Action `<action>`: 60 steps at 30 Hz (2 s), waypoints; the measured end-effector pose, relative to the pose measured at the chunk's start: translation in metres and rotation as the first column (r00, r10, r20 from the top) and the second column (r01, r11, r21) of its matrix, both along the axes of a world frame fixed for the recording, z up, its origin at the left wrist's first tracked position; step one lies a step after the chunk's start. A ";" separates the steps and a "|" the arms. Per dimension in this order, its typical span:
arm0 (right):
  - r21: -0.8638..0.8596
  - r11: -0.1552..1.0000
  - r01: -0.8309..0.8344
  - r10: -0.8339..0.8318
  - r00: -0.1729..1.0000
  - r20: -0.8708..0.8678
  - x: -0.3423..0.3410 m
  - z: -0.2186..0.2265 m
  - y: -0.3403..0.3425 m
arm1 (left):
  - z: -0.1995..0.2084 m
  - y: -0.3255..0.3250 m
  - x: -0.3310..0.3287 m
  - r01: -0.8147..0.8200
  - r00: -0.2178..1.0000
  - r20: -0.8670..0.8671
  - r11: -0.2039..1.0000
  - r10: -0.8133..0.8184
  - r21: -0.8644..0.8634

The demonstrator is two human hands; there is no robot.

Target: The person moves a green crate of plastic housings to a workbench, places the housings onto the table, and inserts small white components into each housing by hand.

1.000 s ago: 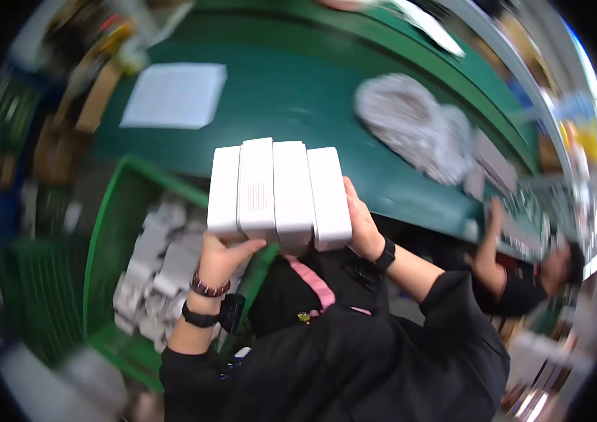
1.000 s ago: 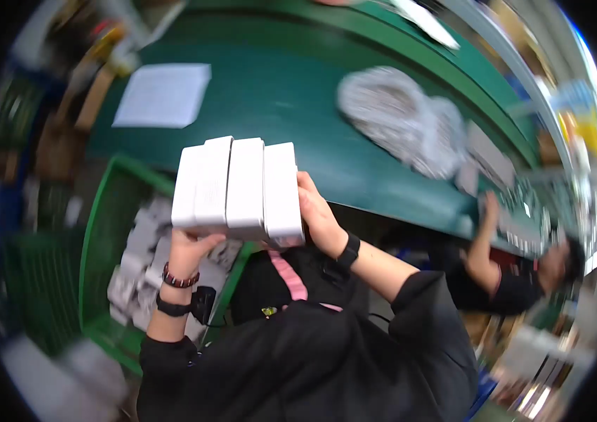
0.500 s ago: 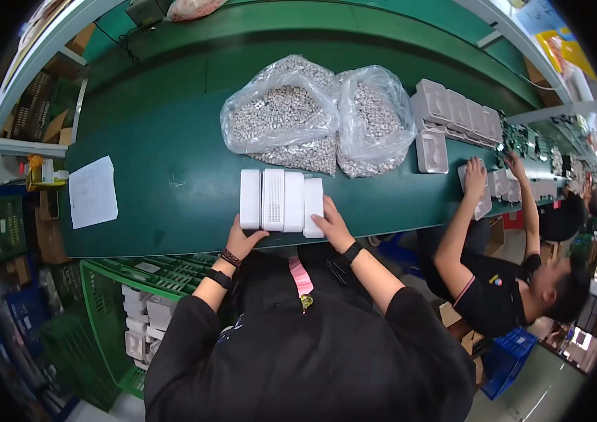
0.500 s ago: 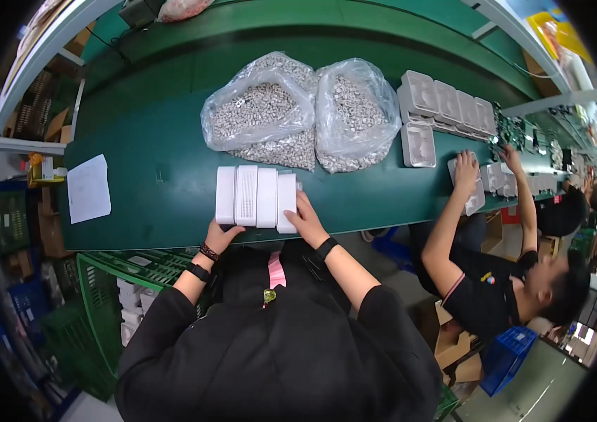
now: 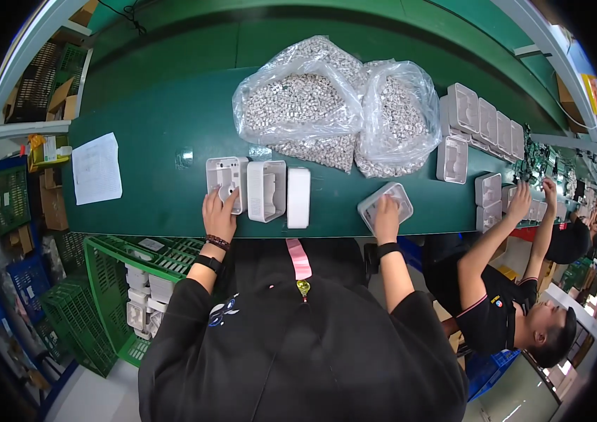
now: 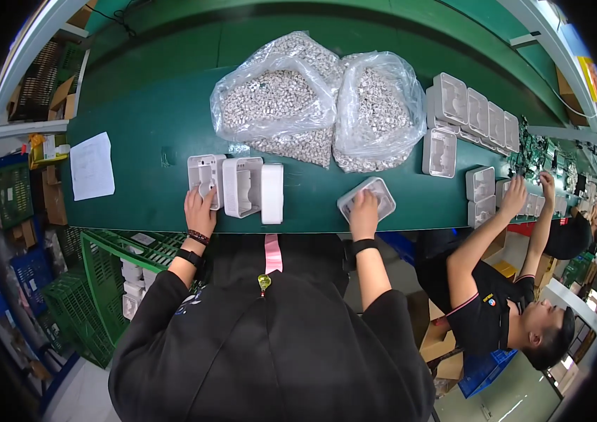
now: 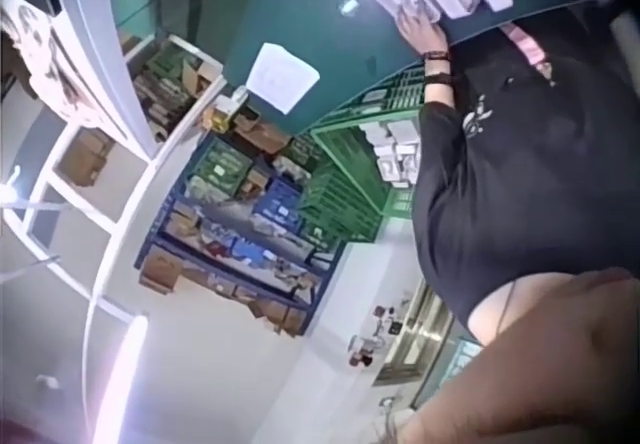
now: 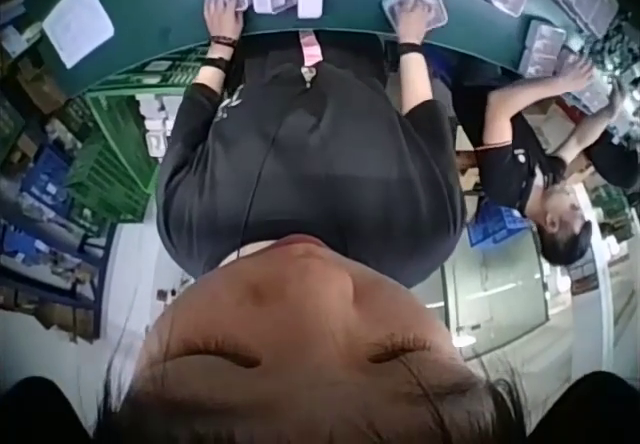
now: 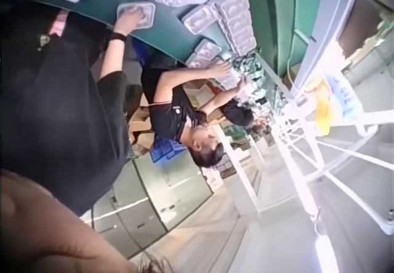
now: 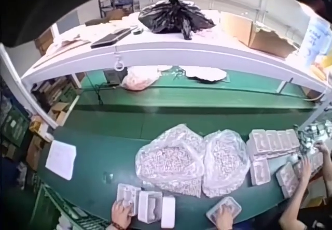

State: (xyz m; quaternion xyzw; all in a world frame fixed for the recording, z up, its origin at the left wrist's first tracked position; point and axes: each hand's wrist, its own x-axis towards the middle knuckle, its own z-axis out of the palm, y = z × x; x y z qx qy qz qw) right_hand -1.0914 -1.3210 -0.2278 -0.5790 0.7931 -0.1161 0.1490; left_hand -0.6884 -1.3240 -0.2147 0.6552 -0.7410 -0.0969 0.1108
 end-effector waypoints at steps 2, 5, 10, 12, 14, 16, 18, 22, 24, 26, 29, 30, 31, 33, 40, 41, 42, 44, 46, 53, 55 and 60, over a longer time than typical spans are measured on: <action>0.114 0.875 0.471 -0.438 0.669 0.601 -0.037 -0.031 0.011 | 0.004 -0.016 -0.006 0.103 0.994 0.046 0.995 -0.102 -0.010; -0.013 0.989 0.147 -0.140 0.967 0.214 -0.012 0.016 -0.013 | 0.003 -0.012 0.018 0.099 0.987 0.124 0.995 -0.099 0.006; 0.130 0.980 -0.150 0.193 0.866 -0.462 -0.021 0.062 -0.017 | 0.007 -0.012 0.033 0.071 0.984 0.162 0.997 -0.073 0.021; 0.190 0.976 -0.101 0.179 0.872 -0.455 -0.028 0.053 -0.003 | 0.007 -0.013 0.039 0.051 0.984 0.170 0.998 -0.055 0.025; 0.311 0.950 -0.014 0.152 0.892 -0.425 -0.024 0.049 0.008 | 0.007 -0.013 0.050 -0.019 0.981 0.192 1.000 0.018 0.005; 0.379 0.924 0.058 0.120 0.894 -0.431 -0.014 0.049 0.012 | 0.007 -0.010 0.058 -0.064 0.976 0.211 0.998 0.063 -0.002; 0.496 0.840 0.219 0.040 0.887 -0.460 -0.003 0.046 0.017 | 0.007 -0.008 0.065 -0.015 0.979 0.205 1.000 0.010 0.024; 0.140 0.987 0.079 -0.036 0.958 -0.283 0.062 0.076 -0.005 | 0.038 -0.004 0.050 -0.108 0.977 0.192 0.992 0.093 0.069; -0.081 0.996 -0.038 0.052 0.981 0.188 0.110 0.081 -0.016 | 0.052 -0.009 0.028 -0.143 0.975 0.183 0.986 0.126 0.083; -0.099 0.969 -0.227 0.243 0.947 0.208 0.166 0.087 -0.027 | 0.051 -0.020 0.000 -0.037 0.991 -0.126 0.999 0.039 0.012; -0.133 0.972 -0.192 0.226 0.914 0.337 0.183 0.064 -0.041 | 0.043 -0.031 -0.044 0.061 0.983 -0.171 0.998 -0.061 -0.005; -0.192 0.972 -0.135 0.206 0.883 0.422 0.182 0.054 -0.043 | 0.038 -0.034 -0.054 0.122 0.981 -0.155 0.993 -0.119 0.007; -0.244 0.967 -0.075 0.192 0.843 0.503 0.181 0.049 -0.043 | 0.032 -0.034 -0.060 0.179 0.975 -0.140 0.984 -0.174 0.022; -0.115 0.992 -0.055 0.109 0.829 0.549 0.161 0.045 -0.039 | 0.023 -0.031 -0.067 0.174 0.979 -0.114 0.984 -0.169 0.034; -0.081 0.965 -0.249 0.241 0.966 -0.098 0.111 0.030 -0.017 | 0.011 -0.028 -0.081 0.188 0.978 -0.101 0.982 -0.185 0.024; -0.135 0.956 -0.261 0.251 0.964 -0.081 0.102 0.031 -0.014 | 0.015 -0.026 -0.083 0.189 0.979 -0.087 0.981 -0.184 0.050; -0.189 0.944 -0.272 0.264 0.962 -0.066 0.091 0.033 -0.010 | 0.020 -0.024 -0.086 0.189 0.980 -0.073 0.979 -0.183 0.076; -0.169 0.967 -0.191 0.166 0.974 -0.152 0.058 0.035 0.000 | 0.022 -0.022 -0.099 0.191 0.981 -0.063 0.977 -0.185 0.096; -0.129 0.988 -0.083 0.031 0.931 -0.363 0.014 0.040 0.012 | 0.021 -0.020 -0.111 0.163 0.986 -0.036 0.983 -0.160 0.084; -0.020 0.962 -0.272 0.269 0.957 -0.109 -0.091 0.039 0.003 | 0.012 -0.015 -0.134 0.109 0.994 -0.027 0.992 -0.108 0.068; 0.066 0.943 -0.326 0.317 0.941 0.122 -0.094 0.036 -0.010 | 0.011 -0.015 -0.139 0.077 0.997 -0.012 0.996 -0.076 0.052; -0.069 0.676 -0.734 0.729 0.679 -0.086 -0.048 0.040 -0.040 | 0.012 -0.003 -0.165 0.034 0.999 -0.011 0.997 -0.033 0.065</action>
